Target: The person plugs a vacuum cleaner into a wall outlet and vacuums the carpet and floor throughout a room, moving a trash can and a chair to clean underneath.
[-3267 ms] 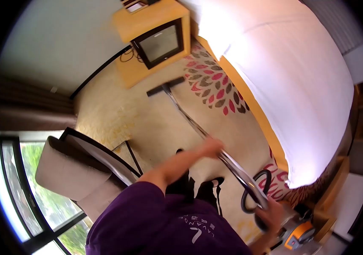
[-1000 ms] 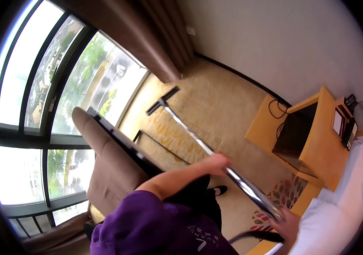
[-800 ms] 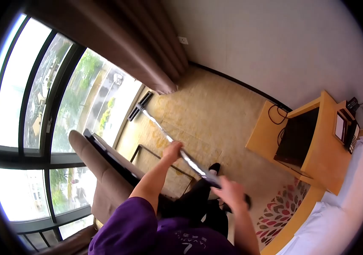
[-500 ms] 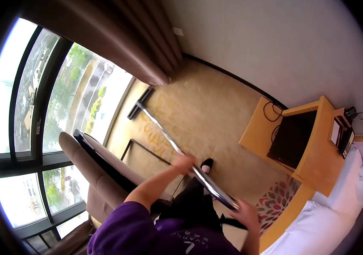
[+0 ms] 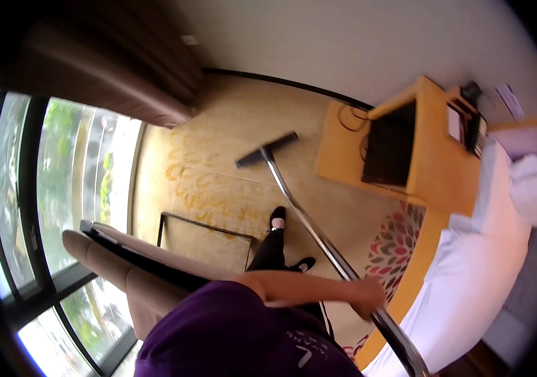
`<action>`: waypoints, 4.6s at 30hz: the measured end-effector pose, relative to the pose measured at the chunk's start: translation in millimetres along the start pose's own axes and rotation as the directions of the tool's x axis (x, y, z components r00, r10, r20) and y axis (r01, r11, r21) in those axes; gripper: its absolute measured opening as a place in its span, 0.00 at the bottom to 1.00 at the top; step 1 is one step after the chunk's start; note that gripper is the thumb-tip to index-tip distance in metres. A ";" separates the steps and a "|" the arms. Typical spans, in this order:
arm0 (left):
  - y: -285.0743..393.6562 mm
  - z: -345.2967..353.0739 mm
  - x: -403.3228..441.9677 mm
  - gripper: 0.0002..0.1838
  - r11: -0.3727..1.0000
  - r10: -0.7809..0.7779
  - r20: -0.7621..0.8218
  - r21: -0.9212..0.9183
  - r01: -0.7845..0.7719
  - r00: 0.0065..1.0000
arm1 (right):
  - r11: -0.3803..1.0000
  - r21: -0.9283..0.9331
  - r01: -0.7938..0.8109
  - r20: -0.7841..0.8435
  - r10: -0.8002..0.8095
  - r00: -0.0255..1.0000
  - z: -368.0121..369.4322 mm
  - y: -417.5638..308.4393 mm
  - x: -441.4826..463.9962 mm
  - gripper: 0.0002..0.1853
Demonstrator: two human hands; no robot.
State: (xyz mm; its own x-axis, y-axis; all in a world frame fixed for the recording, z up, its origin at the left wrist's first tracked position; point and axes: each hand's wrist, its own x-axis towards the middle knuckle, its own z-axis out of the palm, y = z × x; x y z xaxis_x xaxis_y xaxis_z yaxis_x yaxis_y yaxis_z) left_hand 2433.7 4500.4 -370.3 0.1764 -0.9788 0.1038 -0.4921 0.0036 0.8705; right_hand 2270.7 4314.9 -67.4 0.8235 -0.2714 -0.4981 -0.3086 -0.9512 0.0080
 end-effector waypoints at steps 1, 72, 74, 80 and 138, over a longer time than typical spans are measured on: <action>-23.1 11.2 -5.8 0.13 0.997 -0.062 0.034 0.042 0.060 0.998 | 0.990 0.104 -0.091 -0.003 0.092 0.996 52.7 15.5 11.7 0.19; 399.6 1142.7 190.3 0.29 0.824 -0.566 0.591 0.433 0.365 0.575 | -0.414 0.835 -0.363 0.175 0.824 -0.538 1080.2 923.8 -1123.4 0.40; 406.4 1162.0 204.3 0.29 0.824 -0.566 0.564 0.408 0.393 0.601 | -0.579 0.737 -0.348 0.351 0.769 -0.534 1072.7 949.9 -1132.9 0.45; 437.4 1209.3 255.5 0.30 0.830 -0.557 0.522 0.365 0.421 0.646 | -0.569 0.716 -0.405 0.116 0.669 -0.735 1109.0 981.5 -1120.9 0.37; 659.5 1679.0 676.9 0.13 0.273 -0.876 0.183 -0.575 0.771 0.447 | 0.563 0.518 -0.644 -0.565 0.790 0.237 979.1 1948.8 -888.4 0.18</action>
State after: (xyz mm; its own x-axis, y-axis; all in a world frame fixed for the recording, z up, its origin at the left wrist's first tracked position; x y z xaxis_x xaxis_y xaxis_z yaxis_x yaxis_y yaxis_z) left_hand 797.2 3496.7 -533.7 0.3534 -0.4782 -0.8040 0.4916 -0.6363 0.5946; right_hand 471.5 2846.4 -458.1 0.2202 -0.8991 0.3783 -0.9505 -0.2849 -0.1239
